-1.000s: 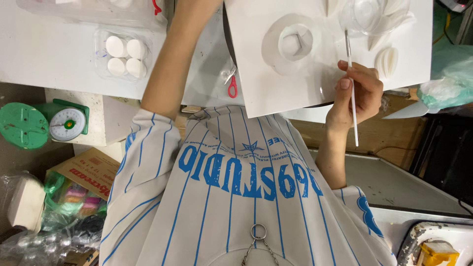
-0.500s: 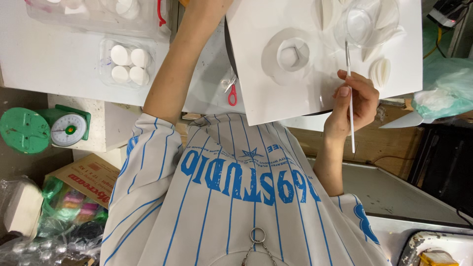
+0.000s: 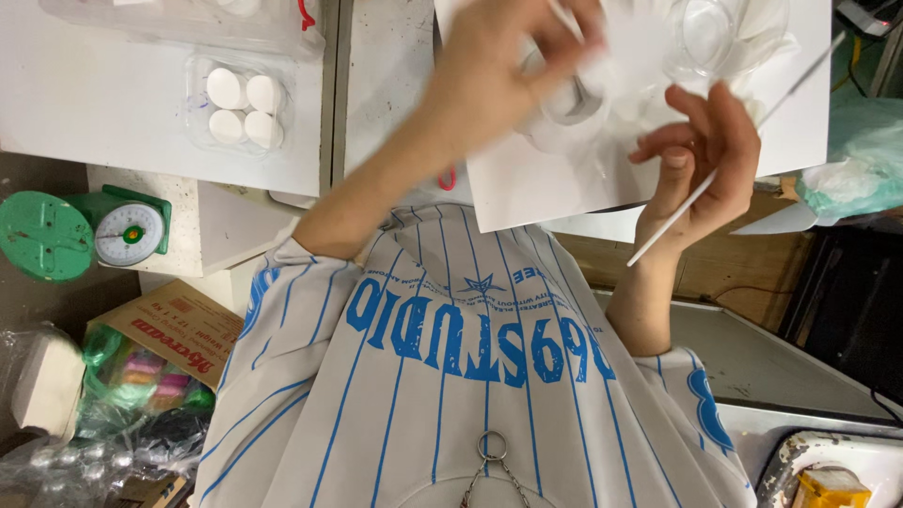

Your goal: The person assembles a flower-shaped object by placing small white circular pieces into a circular mold and pressing them into place with a thin white tool. The person repeatedly picks up pieces, positions them, and presses them down to form the layered structure.

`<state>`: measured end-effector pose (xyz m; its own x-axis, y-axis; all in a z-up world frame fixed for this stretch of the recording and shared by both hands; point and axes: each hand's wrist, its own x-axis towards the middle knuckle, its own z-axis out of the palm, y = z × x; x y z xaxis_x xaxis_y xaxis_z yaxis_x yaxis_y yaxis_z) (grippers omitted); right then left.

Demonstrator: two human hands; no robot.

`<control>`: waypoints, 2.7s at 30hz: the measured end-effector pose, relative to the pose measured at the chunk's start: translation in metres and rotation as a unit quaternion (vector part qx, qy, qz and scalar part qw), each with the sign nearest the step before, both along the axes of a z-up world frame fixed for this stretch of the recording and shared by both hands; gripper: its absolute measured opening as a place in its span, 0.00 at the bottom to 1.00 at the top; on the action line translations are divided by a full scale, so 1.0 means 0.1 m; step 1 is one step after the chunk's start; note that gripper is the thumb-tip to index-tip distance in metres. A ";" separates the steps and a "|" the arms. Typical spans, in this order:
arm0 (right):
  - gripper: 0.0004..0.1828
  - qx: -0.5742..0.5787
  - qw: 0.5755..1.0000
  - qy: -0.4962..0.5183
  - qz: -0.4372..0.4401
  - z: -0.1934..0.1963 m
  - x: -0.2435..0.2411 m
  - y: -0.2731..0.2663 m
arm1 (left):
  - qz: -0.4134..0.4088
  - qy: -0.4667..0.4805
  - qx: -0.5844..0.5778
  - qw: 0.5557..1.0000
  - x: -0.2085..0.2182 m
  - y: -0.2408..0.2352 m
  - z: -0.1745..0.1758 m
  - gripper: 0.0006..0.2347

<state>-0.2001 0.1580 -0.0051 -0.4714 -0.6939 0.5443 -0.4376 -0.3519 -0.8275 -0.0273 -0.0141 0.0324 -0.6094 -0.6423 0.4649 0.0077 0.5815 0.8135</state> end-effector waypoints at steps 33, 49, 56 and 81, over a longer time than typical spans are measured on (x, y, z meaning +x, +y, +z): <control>0.20 0.193 0.981 0.009 -0.009 0.04 0.31 -0.15 | 0.039 -0.020 0.085 0.995 0.26 0.56 -0.29 0.11; 0.21 0.199 0.980 0.026 -0.005 0.04 0.29 -0.15 | 0.030 -0.017 0.095 0.995 0.26 0.55 -0.30 0.11; 0.21 0.194 0.981 0.027 -0.004 0.06 0.31 -0.15 | 0.040 -0.034 0.092 0.994 0.25 0.55 -0.26 0.10; 0.13 0.173 0.984 0.042 0.020 0.19 0.31 -0.17 | 0.030 -0.052 -0.098 0.993 0.19 0.34 -0.21 0.06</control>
